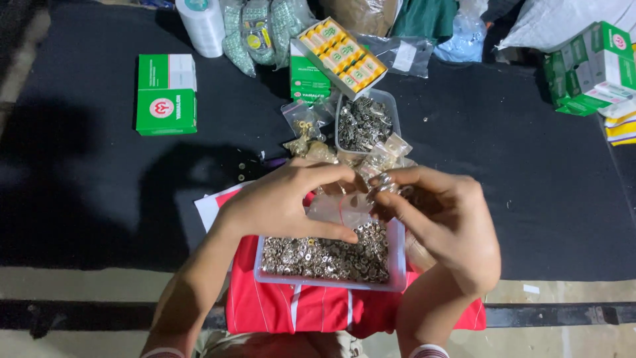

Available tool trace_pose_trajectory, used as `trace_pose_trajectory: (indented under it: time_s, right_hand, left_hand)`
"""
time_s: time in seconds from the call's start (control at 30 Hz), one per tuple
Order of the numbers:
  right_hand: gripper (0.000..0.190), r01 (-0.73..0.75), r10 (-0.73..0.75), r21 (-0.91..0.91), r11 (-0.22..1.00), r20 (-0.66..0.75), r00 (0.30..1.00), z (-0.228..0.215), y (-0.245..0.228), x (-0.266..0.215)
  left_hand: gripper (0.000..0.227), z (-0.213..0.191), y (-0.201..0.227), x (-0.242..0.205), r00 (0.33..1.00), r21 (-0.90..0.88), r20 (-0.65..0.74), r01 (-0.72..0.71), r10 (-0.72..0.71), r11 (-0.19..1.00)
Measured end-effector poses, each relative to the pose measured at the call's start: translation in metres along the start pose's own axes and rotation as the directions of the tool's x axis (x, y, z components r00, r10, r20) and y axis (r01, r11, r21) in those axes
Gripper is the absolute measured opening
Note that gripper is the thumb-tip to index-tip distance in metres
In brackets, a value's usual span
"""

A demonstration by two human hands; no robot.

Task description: The person sorts small silver sequins from a white plastic tray into small clear plastic bags. They use both hands to scoop the sequins and transfer them into the bags, which are placed on a red and white striped cloth on the table.

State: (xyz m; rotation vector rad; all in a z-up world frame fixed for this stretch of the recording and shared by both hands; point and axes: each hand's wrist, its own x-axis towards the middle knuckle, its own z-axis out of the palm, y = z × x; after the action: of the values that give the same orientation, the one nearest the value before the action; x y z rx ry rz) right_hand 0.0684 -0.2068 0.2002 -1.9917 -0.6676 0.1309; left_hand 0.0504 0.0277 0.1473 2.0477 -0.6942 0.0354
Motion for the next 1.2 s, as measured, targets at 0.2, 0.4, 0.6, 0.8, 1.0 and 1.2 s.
trace_pose_trajectory:
  time_s: [0.2, 0.4, 0.6, 0.8, 1.0, 1.2]
  right_hand:
    - [0.016, -0.030, 0.030, -0.090, 0.995, -0.002, 1.000, 0.005, 0.004, -0.004]
    - [0.018, -0.021, 0.019, -0.080, 0.997, -0.021, 1.000, 0.005, 0.000, -0.007]
    - [0.014, 0.123, -0.120, -0.067, 0.990, 0.040, 0.992, 0.002, -0.008, -0.002]
    - [0.012, 0.156, -0.154, -0.037, 0.987, 0.053, 0.987, 0.001, -0.004, 0.001]
    - [0.011, 0.183, -0.176, -0.096, 0.978, 0.073, 0.982, -0.001, -0.007, 0.000]
    - [0.012, 0.141, -0.134, -0.128, 0.982, 0.064, 0.989, -0.003, -0.006, -0.001]
  left_hand:
    - [0.068, 0.009, 0.012, -0.002, 0.997, 0.002, -0.027, 0.073, -0.073, 0.997]
    - [0.049, 0.008, 0.029, -0.007, 0.994, -0.057, -0.093, 0.050, -0.055, 0.997]
    - [0.052, 0.018, 0.032, -0.014, 0.978, -0.041, -0.177, 0.103, -0.108, 0.994]
    - [0.050, 0.019, 0.035, -0.014, 0.981, -0.087, -0.164, 0.092, -0.105, 0.992]
    - [0.056, 0.024, 0.029, -0.016, 0.975, -0.056, -0.193, 0.100, -0.109, 0.993]
    - [0.057, 0.019, 0.031, -0.017, 0.973, -0.023, -0.169, 0.157, -0.159, 0.987]
